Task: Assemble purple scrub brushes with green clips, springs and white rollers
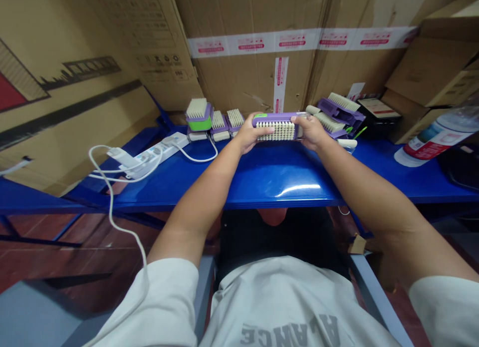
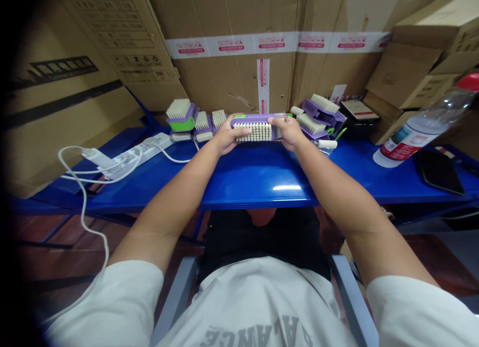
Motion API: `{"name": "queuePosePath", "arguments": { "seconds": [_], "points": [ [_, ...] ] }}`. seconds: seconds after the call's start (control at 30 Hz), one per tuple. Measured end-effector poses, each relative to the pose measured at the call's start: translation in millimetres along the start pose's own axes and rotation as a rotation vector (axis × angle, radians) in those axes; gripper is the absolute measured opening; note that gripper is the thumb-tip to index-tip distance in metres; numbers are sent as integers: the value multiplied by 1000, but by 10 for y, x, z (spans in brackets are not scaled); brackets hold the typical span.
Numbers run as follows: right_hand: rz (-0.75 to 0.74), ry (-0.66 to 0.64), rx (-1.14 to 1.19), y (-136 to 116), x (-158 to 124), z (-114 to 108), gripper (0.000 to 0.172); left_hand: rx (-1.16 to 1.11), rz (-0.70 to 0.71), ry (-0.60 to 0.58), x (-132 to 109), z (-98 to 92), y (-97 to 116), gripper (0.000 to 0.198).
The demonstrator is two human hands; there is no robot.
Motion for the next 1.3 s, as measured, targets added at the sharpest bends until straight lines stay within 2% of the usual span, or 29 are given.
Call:
{"name": "queuePosePath", "arguments": {
  "seconds": [0.33, 0.83, 1.0, 1.07, 1.17, 1.23, 1.3],
  "points": [
    [-26, 13, 9, 13, 44, -22, 70, 5, 33, -43, 64, -41, -53, 93],
    [-70, 7, 29, 26, 50, -26, 70, 31, 49, -55, 81, -58, -60, 92],
    [-34, 14, 49, 56, 57, -32, 64, 54, 67, -81, 104, -77, -65, 101],
    [-13, 27, 69, 69, 67, -47, 59, 102, 101, -113, 129, -80, -53, 109],
    [19, 66, 100, 86, 86, -87, 52, 278, 227, -150, 146, -64, 43, 119],
    [45, 104, 113, 97, 95, -119, 51, 475, 326, -131, 121, -46, 145, 116],
    [76, 138, 116, 106, 96, -138, 52, 692, 404, -75, 69, -26, 251, 104]
  ]
}}
Point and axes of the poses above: each hand's wrist, its own x-axis towards the middle knuckle, its own z-axis out of the palm, y = z × x, the point moved 7 cm from there along x, towards the middle knuckle, and after that the axes turned 6 degrees about -y, right-handed, at the moved point
